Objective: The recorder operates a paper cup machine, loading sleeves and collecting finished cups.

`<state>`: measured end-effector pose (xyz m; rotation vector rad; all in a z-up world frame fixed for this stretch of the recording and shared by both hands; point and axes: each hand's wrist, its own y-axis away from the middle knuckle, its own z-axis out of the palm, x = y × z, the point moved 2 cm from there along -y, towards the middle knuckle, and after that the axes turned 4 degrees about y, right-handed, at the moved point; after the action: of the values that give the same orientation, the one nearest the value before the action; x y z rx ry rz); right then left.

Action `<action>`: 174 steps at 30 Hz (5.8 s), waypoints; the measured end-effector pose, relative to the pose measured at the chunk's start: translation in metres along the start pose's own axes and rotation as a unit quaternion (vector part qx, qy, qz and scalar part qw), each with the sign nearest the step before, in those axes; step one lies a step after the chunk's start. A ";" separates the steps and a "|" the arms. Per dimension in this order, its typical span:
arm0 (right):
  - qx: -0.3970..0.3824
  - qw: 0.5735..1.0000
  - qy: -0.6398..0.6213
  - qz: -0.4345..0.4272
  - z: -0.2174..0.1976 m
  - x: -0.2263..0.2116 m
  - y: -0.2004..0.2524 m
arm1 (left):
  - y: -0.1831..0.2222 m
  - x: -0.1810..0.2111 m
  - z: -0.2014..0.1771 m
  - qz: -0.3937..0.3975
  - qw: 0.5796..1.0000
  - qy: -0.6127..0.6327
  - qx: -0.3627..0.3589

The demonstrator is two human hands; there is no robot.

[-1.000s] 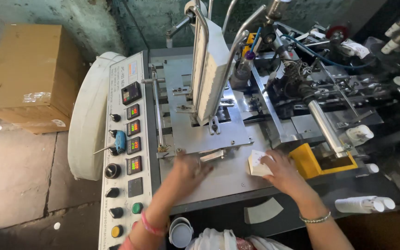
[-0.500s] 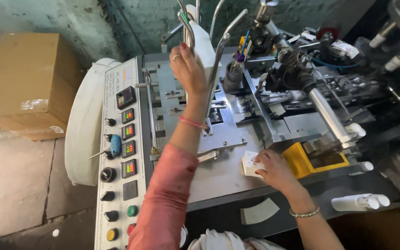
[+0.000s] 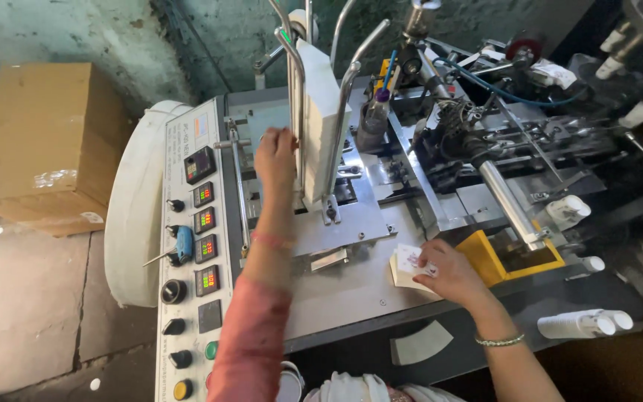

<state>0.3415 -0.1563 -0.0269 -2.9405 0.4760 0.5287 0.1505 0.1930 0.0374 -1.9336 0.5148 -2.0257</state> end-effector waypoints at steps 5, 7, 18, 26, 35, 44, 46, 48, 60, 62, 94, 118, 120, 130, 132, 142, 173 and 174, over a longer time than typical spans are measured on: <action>0.060 0.997 -0.034 -0.023 -0.044 -0.021 0.018 | 0.082 0.023 -0.041 -0.198 0.934 -0.003 -0.298; 0.077 0.995 -0.049 -0.038 -0.053 -0.042 0.032 | 0.130 0.028 -0.047 -0.280 0.870 -0.026 -0.405; 0.000 0.948 -0.147 -0.281 -0.043 -0.105 0.077 | 0.265 0.063 -0.080 0.066 0.763 -0.068 -0.640; -0.096 0.931 0.014 -0.352 -0.026 -0.110 0.095 | 0.265 0.101 -0.080 -0.180 0.652 -0.049 -0.735; -0.050 0.916 -0.018 -0.397 -0.026 -0.117 0.080 | 0.311 0.051 -0.079 -0.099 0.783 -0.098 -0.606; -0.010 0.981 0.060 -0.182 0.034 -0.120 0.077 | 0.317 0.032 -0.083 -0.111 0.801 -0.105 -0.579; 0.006 0.983 0.050 -0.179 0.052 -0.113 0.078 | 0.332 0.004 -0.085 -0.101 0.791 -0.116 -0.592; -0.025 0.988 0.027 -0.147 0.064 -0.108 0.076 | 0.352 -0.040 -0.087 -0.029 0.789 -0.156 -0.594; -0.050 0.982 -0.083 -0.162 -0.001 -0.087 0.033 | 0.227 0.082 -0.076 -0.126 0.843 -0.023 -0.523; -0.045 0.985 -0.074 -0.150 0.018 -0.053 0.022 | 0.240 0.040 -0.076 -0.042 0.859 -0.051 -0.508; -0.221 0.962 -0.056 -0.148 0.006 -0.088 0.075 | 0.271 0.059 -0.090 0.088 0.755 -0.065 -0.646; 0.065 0.958 0.080 -0.269 0.025 -0.134 0.057 | 0.315 0.016 -0.088 -0.099 0.810 -0.127 -0.565; 0.082 0.957 0.047 -0.275 0.039 -0.134 0.058 | 0.323 -0.003 -0.090 -0.054 0.832 -0.087 -0.546; 0.125 0.909 0.029 -0.397 -0.062 -0.162 0.010 | 0.209 0.059 -0.098 -0.332 0.772 -0.032 -0.541; -0.014 0.952 -0.118 -0.282 -0.028 -0.128 -0.006 | 0.196 0.046 -0.100 -0.173 0.801 -0.088 -0.566; 0.051 0.975 -0.036 -0.215 0.071 -0.065 -0.008 | 0.241 0.015 -0.101 0.068 0.821 -0.296 -0.483; -0.151 0.967 -0.100 -0.181 -0.002 -0.092 0.085 | 0.289 0.050 -0.093 0.118 0.765 -0.053 -0.631; -0.209 0.968 -0.049 -0.132 0.014 -0.084 0.085 | 0.288 0.049 -0.092 0.116 0.765 -0.041 -0.632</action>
<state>0.2347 -0.2106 -0.0154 -3.2729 -0.0513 0.8196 0.0464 -0.0812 -0.0517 -2.2654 2.4103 -1.4011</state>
